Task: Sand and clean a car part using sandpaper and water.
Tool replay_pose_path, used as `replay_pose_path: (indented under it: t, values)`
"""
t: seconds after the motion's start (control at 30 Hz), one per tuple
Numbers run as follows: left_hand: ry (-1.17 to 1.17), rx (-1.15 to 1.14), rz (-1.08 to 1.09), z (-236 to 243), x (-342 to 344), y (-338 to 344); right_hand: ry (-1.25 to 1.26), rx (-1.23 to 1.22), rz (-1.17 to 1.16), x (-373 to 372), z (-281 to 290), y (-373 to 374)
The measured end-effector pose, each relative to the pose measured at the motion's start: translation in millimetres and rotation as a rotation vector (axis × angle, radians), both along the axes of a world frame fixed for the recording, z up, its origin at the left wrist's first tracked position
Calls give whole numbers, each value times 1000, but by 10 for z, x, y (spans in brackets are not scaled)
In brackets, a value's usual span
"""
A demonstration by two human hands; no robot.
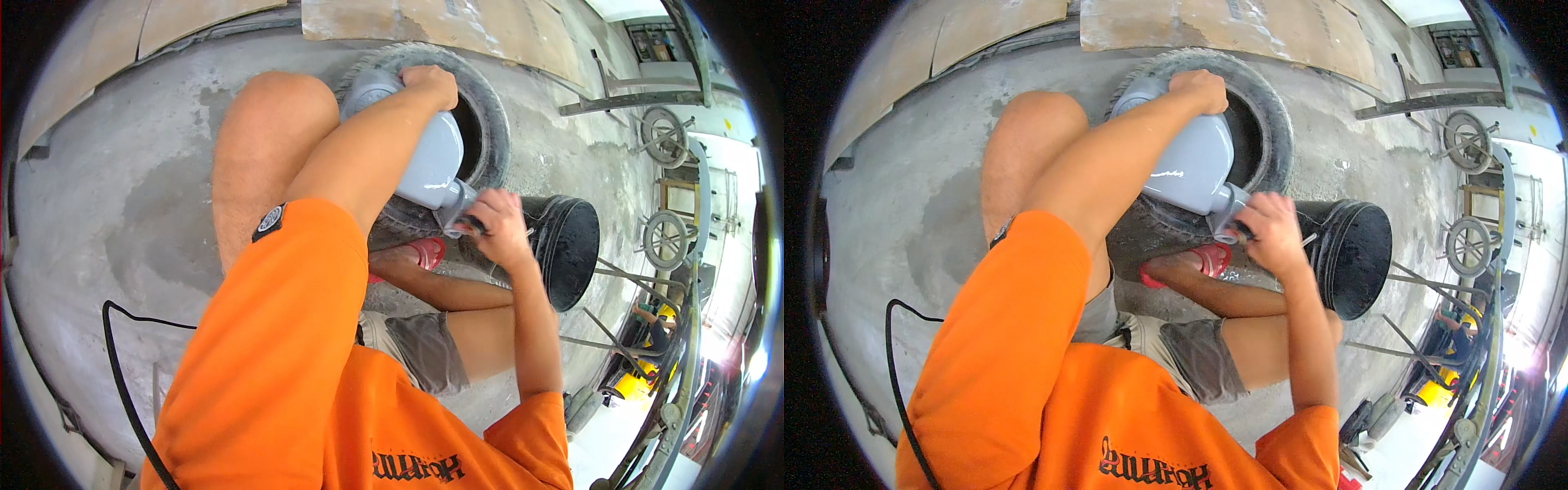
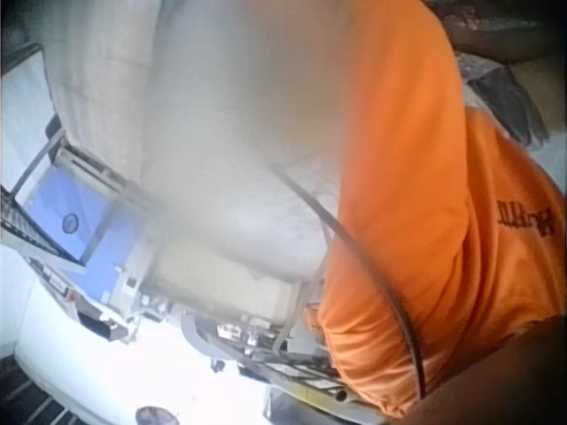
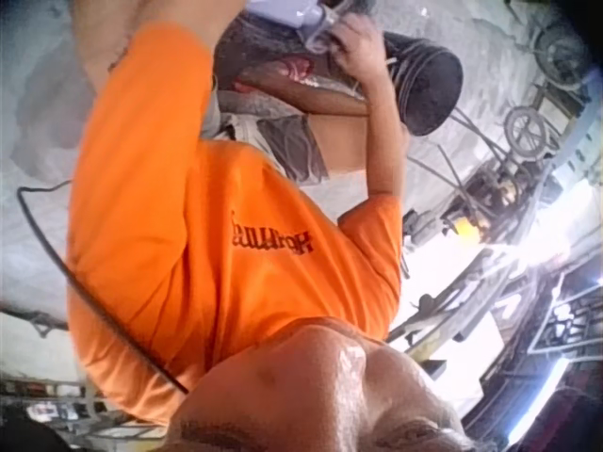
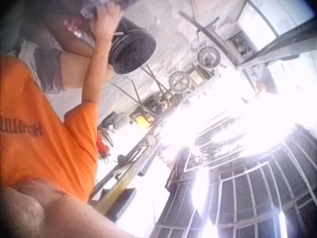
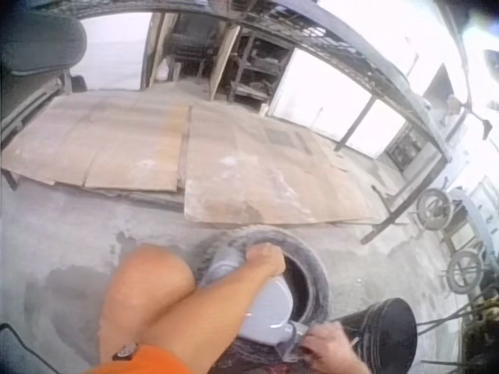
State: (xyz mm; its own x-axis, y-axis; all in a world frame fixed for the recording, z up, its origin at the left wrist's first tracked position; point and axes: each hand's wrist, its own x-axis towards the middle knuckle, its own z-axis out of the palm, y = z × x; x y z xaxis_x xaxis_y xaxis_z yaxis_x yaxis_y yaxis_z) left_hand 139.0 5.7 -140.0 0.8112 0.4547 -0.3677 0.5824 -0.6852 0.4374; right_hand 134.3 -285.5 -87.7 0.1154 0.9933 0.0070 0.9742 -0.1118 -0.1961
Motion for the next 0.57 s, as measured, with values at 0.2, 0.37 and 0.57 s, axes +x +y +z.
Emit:
replay_pose_path:
  t: [0.2, 0.37, 0.57]
  values:
    - [3, 19, 23, -33, 28, -17, 26, 48, 11, -57, -149, -46]
    - [14, 14, 29, 13, 1, -22, -26, 126, -82, 38, 20, -161]
    - [0, -29, 54, 58, -20, -8, 75, 106, -5, -125, -120, 39]
